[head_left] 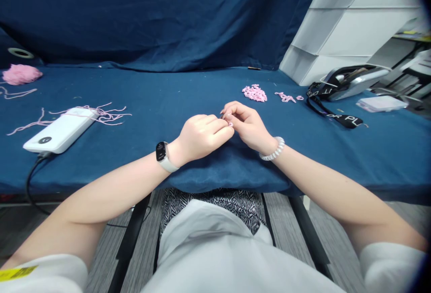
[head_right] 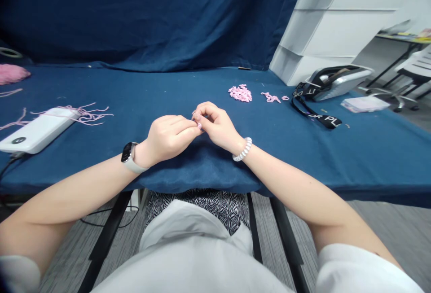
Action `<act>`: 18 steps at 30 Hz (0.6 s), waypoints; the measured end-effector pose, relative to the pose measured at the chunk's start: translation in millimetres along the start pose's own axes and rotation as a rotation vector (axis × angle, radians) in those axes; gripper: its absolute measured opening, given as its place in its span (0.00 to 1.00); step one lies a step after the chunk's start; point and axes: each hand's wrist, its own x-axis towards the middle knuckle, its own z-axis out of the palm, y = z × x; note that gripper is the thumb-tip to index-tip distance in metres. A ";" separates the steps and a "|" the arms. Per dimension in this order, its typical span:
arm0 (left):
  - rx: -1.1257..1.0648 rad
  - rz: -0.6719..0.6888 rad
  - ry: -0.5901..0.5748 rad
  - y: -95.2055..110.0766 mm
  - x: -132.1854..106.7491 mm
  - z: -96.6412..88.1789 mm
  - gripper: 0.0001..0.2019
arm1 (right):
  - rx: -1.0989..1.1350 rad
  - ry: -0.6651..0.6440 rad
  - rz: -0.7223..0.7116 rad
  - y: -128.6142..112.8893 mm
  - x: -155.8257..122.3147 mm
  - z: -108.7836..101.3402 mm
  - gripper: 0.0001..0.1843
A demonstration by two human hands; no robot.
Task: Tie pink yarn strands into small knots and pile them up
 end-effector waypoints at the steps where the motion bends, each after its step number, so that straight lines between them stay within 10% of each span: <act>1: -0.006 -0.009 -0.002 -0.1 -0.1 0.2 0.09 | -0.007 0.003 0.001 0.1 -0.1 0.3 0.19; 12: -0.146 -0.089 0.003 0.5 -2.3 2.5 0.07 | -0.007 0.014 0.007 -0.7 0.2 1.8 0.18; 18: -0.766 -0.679 0.039 6.0 0.5 6.5 0.06 | 0.069 0.099 0.060 3.3 0.3 2.5 0.18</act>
